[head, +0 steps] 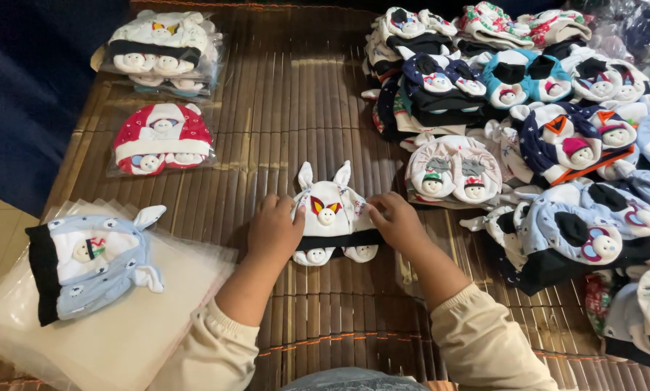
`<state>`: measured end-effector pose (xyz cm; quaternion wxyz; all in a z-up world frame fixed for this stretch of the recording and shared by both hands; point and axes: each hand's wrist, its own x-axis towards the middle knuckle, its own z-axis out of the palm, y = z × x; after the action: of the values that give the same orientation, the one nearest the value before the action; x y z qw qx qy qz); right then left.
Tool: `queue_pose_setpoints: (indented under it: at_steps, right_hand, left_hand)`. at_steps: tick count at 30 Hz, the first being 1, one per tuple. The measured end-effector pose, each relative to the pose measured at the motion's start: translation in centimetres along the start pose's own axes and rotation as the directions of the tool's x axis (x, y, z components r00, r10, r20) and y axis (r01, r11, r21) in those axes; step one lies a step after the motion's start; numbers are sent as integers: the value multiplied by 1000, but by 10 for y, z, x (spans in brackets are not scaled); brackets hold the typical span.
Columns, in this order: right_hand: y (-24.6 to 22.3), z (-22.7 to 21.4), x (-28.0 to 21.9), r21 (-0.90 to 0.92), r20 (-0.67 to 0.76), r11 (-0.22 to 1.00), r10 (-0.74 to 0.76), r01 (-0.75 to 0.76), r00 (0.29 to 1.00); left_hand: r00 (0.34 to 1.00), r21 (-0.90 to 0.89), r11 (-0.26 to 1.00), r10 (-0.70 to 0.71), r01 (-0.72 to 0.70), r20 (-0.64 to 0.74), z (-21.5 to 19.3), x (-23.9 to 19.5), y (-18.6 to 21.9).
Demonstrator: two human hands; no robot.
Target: Packaging sets of baby hats and booties into clear plastic bags
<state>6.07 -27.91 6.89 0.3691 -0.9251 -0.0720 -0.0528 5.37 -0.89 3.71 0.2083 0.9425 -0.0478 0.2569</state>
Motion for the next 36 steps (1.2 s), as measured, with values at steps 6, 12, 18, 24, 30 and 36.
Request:
queue_pose_setpoints:
  at_steps: [6, 12, 18, 24, 30, 36]
  right_hand:
    - [-11, 23, 35, -87, 85, 992, 95, -88, 992]
    - [16, 51, 54, -85, 53, 992, 102, -97, 993]
    - [21, 56, 62, -17, 137, 980, 199, -199, 970]
    - [-17, 46, 74, -21, 108, 927, 374, -374, 921]
    - [0, 71, 93, 24, 23, 934, 357, -358, 934]
    - [27, 100, 106, 237, -17, 935, 276, -264, 961]
  left_hand:
    - [882, -50, 932, -320, 358, 347, 42, 29, 0]
    - [731, -161, 805, -409, 571, 546, 26, 48, 14]
    - [697, -241, 728, -423, 642, 579, 39, 44, 0]
    - [627, -96, 711, -538, 696, 563, 70, 63, -11]
    - [712, -201, 743, -470, 638, 521, 93, 74, -9]
    - [732, -316, 690, -461, 651, 501, 50, 81, 6]
